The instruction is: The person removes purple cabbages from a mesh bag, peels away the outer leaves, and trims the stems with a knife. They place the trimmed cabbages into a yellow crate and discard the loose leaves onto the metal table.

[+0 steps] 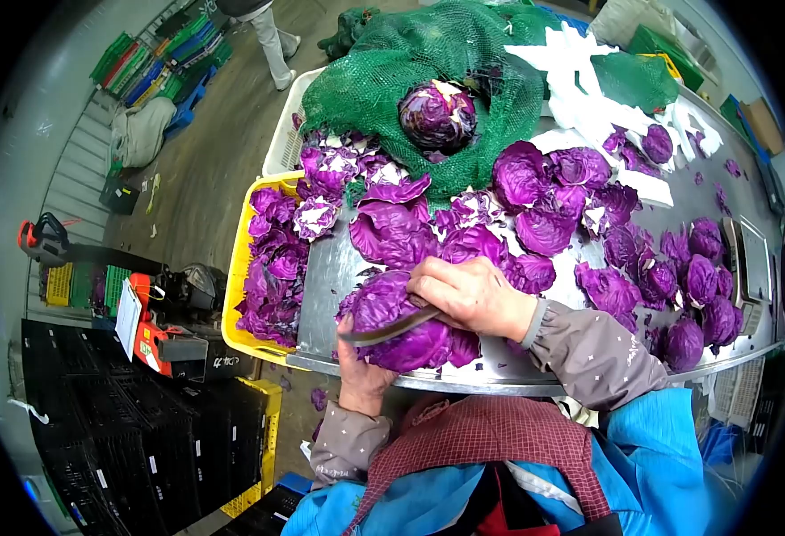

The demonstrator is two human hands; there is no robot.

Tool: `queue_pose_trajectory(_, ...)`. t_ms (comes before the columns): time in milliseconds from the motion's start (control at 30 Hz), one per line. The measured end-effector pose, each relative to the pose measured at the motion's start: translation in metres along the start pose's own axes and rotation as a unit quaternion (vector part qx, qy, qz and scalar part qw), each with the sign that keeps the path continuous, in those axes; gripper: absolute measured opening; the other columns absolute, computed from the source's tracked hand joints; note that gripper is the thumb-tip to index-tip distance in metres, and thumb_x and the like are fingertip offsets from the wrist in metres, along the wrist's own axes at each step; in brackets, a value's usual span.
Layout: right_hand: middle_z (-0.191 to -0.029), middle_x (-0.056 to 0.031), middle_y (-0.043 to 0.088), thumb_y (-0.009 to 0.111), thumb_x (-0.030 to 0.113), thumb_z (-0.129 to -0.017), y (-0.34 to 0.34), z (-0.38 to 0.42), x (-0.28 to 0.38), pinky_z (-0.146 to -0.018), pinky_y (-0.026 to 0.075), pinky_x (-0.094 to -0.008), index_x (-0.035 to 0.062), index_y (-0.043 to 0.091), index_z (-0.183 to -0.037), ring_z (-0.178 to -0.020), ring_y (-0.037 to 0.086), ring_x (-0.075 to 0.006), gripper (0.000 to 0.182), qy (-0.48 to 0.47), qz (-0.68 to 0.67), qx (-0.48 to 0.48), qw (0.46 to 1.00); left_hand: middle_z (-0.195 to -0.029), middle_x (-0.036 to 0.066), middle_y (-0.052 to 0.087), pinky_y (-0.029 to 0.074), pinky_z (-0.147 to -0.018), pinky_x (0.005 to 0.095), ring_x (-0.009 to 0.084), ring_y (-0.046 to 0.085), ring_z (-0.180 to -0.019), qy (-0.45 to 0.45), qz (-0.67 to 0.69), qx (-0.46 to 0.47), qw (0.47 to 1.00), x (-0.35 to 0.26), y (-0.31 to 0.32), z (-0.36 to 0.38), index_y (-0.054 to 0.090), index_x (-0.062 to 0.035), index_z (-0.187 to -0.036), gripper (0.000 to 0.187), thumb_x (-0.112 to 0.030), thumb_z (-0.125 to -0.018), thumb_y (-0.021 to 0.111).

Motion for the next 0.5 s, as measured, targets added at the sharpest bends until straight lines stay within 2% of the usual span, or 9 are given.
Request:
queue_pose_trajectory(100,-0.076,-0.0082,0.057,0.063,0.006,-0.071,0.005,0.010,-0.033,-0.048,0.050,-0.0322,0.0035,0.056,-0.091,-0.061,0.062,-0.0205,0.022,0.067,0.177,0.035,0.981,-0.123,0.015,0.054,0.047,-0.094,0.0503,0.0322,0.056,-0.109,-0.031,0.005,-0.013,0.999,0.007,-0.005,0.000,0.047,-0.0083,-0.129,0.061,-0.049,-0.083,0.053)
queue_pose_trajectory(133,-0.072,-0.0089,0.059,0.064,0.006,-0.071,-0.042,0.009,-0.042,-0.053,0.051,-0.0332,0.0023,0.055,-0.089,-0.060,0.061,-0.0237,0.020,0.048,0.004,-0.219,0.975,-0.124,0.014,0.053,0.046,-0.094,0.0525,0.0319,0.055,-0.112,-0.020,-0.011,-0.020,1.000,0.006,-0.005,0.002,0.049,-0.0101,-0.128,0.059,-0.050,-0.084,0.052)
queue_pose_trajectory(167,-0.086,-0.0110,0.061,0.066,0.009,-0.073,-0.061,0.021,-0.069,-0.061,0.052,-0.0353,0.0022,0.058,-0.097,-0.070,0.062,-0.0272,0.026,0.225,0.006,-0.208,0.952,-0.126,0.013,0.052,0.045,-0.094,0.0547,0.0315,0.053,-0.114,-0.008,-0.026,-0.024,0.999,0.005,-0.004,0.001,0.051,-0.0120,-0.127,0.057,-0.051,-0.084,0.050)
queue_pose_trajectory(233,-0.100,-0.0134,0.058,0.070,0.015,-0.074,-0.075,0.021,-0.064,-0.073,0.050,-0.0385,0.0044,0.058,-0.110,-0.086,0.060,-0.0294,0.039,0.182,0.070,-0.176,0.965,-0.128,0.012,0.051,0.042,-0.097,0.0547,0.0316,0.049,-0.118,-0.017,-0.036,-0.032,0.999,0.002,-0.005,0.004,0.051,-0.0120,-0.127,0.060,-0.051,-0.082,0.054)
queue_pose_trajectory(300,-0.110,-0.0144,0.055,0.073,0.023,-0.074,-0.052,0.038,-0.050,-0.084,0.047,-0.0400,0.0077,0.055,-0.122,-0.099,0.056,-0.0306,0.054,0.207,0.000,-0.103,0.973,-0.129,0.013,0.050,0.040,-0.099,0.0547,0.0322,0.048,-0.119,-0.006,-0.037,-0.094,0.995,0.001,-0.006,0.000,0.049,-0.0128,-0.130,0.063,-0.051,-0.080,0.056)
queue_pose_trajectory(400,-0.121,-0.0205,0.054,0.067,0.048,-0.078,-0.010,0.090,-0.043,-0.096,0.041,-0.0399,0.0085,0.040,-0.137,-0.115,0.051,-0.0325,0.076,0.368,-0.235,-0.062,0.898,-0.133,0.013,0.047,0.036,-0.102,0.0546,0.0331,0.045,-0.122,-0.037,-0.029,-0.004,0.999,0.018,0.025,-0.008,0.044,-0.0108,-0.134,0.067,-0.049,-0.081,0.058)
queue_pose_trajectory(433,-0.115,-0.0198,0.058,0.062,0.057,-0.080,0.011,0.114,-0.051,-0.080,0.050,-0.0375,0.0086,0.033,-0.140,-0.093,0.061,-0.0269,0.082,0.338,-0.283,-0.148,0.886,-0.134,0.014,0.045,0.034,-0.103,0.0546,0.0333,0.043,-0.124,-0.055,-0.033,0.008,0.998,0.027,0.038,-0.008,0.042,-0.0096,-0.134,0.067,-0.049,-0.082,0.057)
queue_pose_trajectory(467,-0.110,-0.0169,0.058,0.058,0.062,-0.080,0.010,0.130,-0.049,-0.056,0.050,-0.0302,0.0105,0.026,-0.144,-0.066,0.059,-0.0172,0.089,0.417,-0.400,-0.047,0.815,-0.136,0.014,0.043,0.034,-0.103,0.0548,0.0333,0.042,-0.125,-0.077,-0.059,0.034,0.995,0.038,0.055,-0.007,0.042,-0.0093,-0.135,0.066,-0.047,-0.083,0.056)
queue_pose_trajectory(500,-0.102,-0.0122,0.057,0.058,0.064,-0.079,-0.011,0.143,-0.037,-0.041,0.042,-0.0229,0.0116,0.022,-0.145,-0.050,0.049,-0.0095,0.092,0.465,-0.510,-0.072,0.720,-0.137,0.015,0.041,0.034,-0.103,0.0551,0.0332,0.040,-0.127,-0.089,-0.084,0.060,0.991,0.047,0.068,-0.009,0.041,-0.0089,-0.135,0.065,-0.046,-0.084,0.055)
Point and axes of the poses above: each hand's wrist, its own z-axis away from the middle knuckle, its own y-axis out of the palm, x = y × z, the point moved 7 cm from there along -z, towards the middle knuckle
